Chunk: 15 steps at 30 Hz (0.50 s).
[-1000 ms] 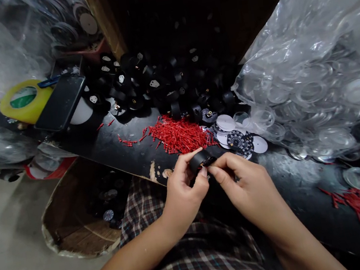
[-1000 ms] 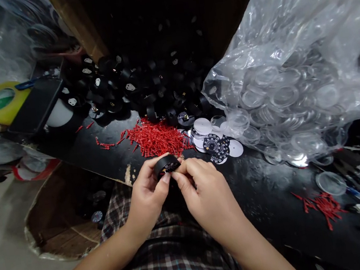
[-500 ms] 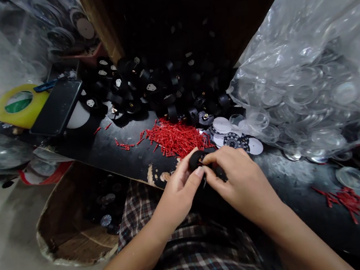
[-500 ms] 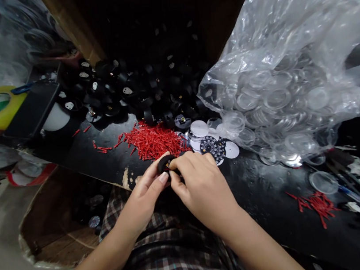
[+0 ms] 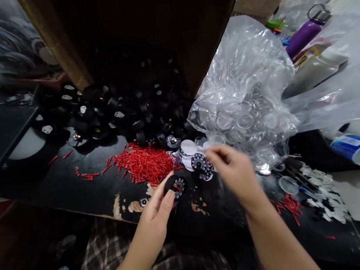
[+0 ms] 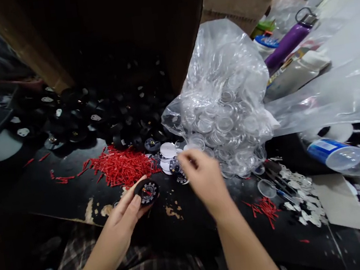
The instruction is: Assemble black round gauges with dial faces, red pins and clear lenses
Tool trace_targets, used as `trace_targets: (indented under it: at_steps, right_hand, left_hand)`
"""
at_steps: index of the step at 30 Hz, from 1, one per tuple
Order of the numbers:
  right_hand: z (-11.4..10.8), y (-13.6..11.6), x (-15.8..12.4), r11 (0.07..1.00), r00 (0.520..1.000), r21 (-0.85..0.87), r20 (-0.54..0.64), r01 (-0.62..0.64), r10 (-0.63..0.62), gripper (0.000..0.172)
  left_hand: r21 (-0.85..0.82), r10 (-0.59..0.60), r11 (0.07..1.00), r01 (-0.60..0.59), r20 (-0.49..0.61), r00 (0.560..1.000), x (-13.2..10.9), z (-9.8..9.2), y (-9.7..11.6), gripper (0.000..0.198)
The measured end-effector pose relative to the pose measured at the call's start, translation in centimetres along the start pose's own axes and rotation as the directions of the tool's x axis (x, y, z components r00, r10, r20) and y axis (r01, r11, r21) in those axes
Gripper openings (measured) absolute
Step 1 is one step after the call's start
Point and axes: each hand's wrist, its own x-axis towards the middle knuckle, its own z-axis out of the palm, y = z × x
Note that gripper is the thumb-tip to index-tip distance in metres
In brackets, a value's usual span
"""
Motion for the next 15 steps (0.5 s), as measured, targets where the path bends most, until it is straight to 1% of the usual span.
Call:
trace_targets:
  at_steps: [1, 2, 3, 5, 7, 8, 10, 12, 14, 15]
  right_hand:
    - [-0.4, 1.3, 0.9, 0.989, 0.995, -0.149, -0.097, -0.027, 0.012, 0.023]
    - [-0.6, 2.6, 1.6, 0.96, 0.994, -0.278, -0.109, -0.035, 0.005, 0.031]
    - [-0.8, 3.6, 2.2, 0.934, 0.997, -0.355, -0.081, -0.023, -0.007, 0.037]
    - [-0.8, 5.1, 2.7, 0.908, 0.999, -0.418, -0.032, -0.002, -0.013, 0.044]
    - [-0.7, 5.8, 2.6, 0.907, 1.0, -0.422, -0.028, 0.0, -0.013, 0.043]
    - [-0.7, 6.0, 2.4, 0.904, 0.999, -0.428, -0.034, -0.004, -0.012, 0.041]
    - [-0.9, 6.1, 2.2, 0.903, 0.998, -0.43, -0.054, -0.007, -0.018, 0.035]
    - [-1.4, 5.9, 1.9, 0.913, 0.994, -0.407, -0.099, -0.008, -0.036, 0.029]
    - [-1.9, 5.0, 1.2, 0.946, 0.985, -0.324, -0.169, -0.024, -0.033, 0.026]
    - [-2.0, 4.2, 0.7, 0.969, 0.983, -0.246, -0.183, -0.038, -0.008, 0.026]
  left_hand:
    - [-0.035, -0.014, 0.999, 0.014, 0.002, 1.0, 0.0, 0.1, -0.2, 0.044]
    - [-0.052, -0.026, 0.998, 0.027, 0.01, 1.0, 0.0, 0.1, -0.4, 0.043]
    - [-0.049, -0.04, 0.998, 0.041, 0.032, 0.999, -0.1, 0.3, -0.6, 0.043]
    - [-0.019, -0.071, 0.997, 0.074, 0.114, 0.991, -0.3, 0.5, -0.8, 0.043]
    - [-0.004, -0.09, 0.996, 0.092, 0.177, 0.98, -0.5, 0.7, -0.8, 0.042]
    - [-0.003, -0.089, 0.996, 0.091, 0.185, 0.979, -0.6, 0.8, -0.8, 0.041]
    - [-0.001, -0.083, 0.996, 0.085, 0.173, 0.981, -0.7, 0.8, -0.6, 0.039]
    - [-0.019, -0.097, 0.995, 0.102, 0.158, 0.983, -0.8, 0.7, -0.6, 0.037]
    - [-0.109, -0.125, 0.984, 0.14, 0.135, 0.983, -0.7, 0.7, -0.8, 0.036]
    - [-0.184, -0.143, 0.969, 0.164, 0.122, 0.982, -0.7, 0.7, -0.8, 0.035]
